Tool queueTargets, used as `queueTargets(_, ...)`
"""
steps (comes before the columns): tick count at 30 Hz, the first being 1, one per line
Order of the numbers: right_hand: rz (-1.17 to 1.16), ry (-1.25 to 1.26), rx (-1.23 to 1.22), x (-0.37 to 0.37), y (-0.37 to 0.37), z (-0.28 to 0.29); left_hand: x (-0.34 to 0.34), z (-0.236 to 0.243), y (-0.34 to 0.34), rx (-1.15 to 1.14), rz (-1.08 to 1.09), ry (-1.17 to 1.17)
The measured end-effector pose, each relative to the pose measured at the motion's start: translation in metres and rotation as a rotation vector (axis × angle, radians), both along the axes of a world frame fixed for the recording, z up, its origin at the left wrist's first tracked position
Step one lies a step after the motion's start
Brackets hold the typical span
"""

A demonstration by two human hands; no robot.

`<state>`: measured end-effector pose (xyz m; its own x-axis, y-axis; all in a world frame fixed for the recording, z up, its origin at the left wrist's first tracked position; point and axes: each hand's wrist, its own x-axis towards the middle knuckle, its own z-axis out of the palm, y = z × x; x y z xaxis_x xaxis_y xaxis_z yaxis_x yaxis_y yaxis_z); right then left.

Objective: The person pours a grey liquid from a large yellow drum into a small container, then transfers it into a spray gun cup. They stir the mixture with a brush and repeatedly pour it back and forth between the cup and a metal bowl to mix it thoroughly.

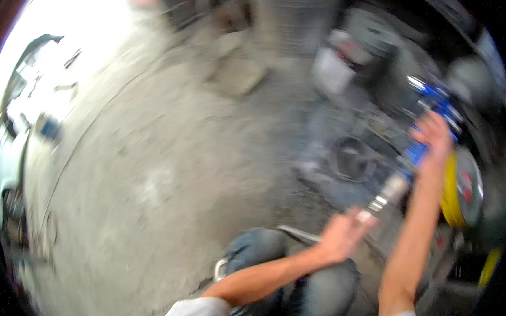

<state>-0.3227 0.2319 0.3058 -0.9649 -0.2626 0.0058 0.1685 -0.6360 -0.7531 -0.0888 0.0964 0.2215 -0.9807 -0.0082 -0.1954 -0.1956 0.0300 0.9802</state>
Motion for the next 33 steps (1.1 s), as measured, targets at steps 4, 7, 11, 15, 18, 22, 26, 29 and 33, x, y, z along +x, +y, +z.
queueTargets(4, -0.198, -0.028, -0.020, 0.016, 0.017, 0.005, 0.010, -0.015, 0.001, 0.049, 0.077, 0.265)
queueTargets(7, -0.195, 0.106, -0.001, 0.011, 0.057, 0.005, -0.004, -0.017, 0.019, 0.050, 0.061, 0.307)
queueTargets(11, -0.236, 0.176, 0.144, 0.037, 0.048, 0.016, -0.004, -0.019, 0.032, 0.181, -0.030, 0.121)
queueTargets(15, -0.275, 0.067, 0.194, 0.051, -0.002, 0.024, 0.007, -0.007, 0.023, 0.265, 0.034, 0.048)
queueTargets(18, -0.459, -0.014, 0.274, 0.046, 0.000, 0.015, -0.014, -0.028, 0.025, 0.149, -0.035, 0.086)
queueTargets(22, -0.638, -0.063, 0.446, 0.056, 0.036, 0.004, -0.022, -0.042, 0.031, 0.088, -0.186, 0.115)
queueTargets(26, -0.545, -0.116, 0.287, 0.064, 0.062, 0.002, -0.024, -0.046, 0.045, 0.196, -0.436, -0.044)
queueTargets(29, -0.659, -0.059, 0.435, 0.065, 0.093, -0.018, -0.026, -0.038, 0.054, 0.255, -0.571, -0.036)
queueTargets(33, -0.764, -0.044, 0.438, 0.069, 0.077, -0.021, -0.034, -0.059, 0.048, 0.292, -0.699, -0.201)
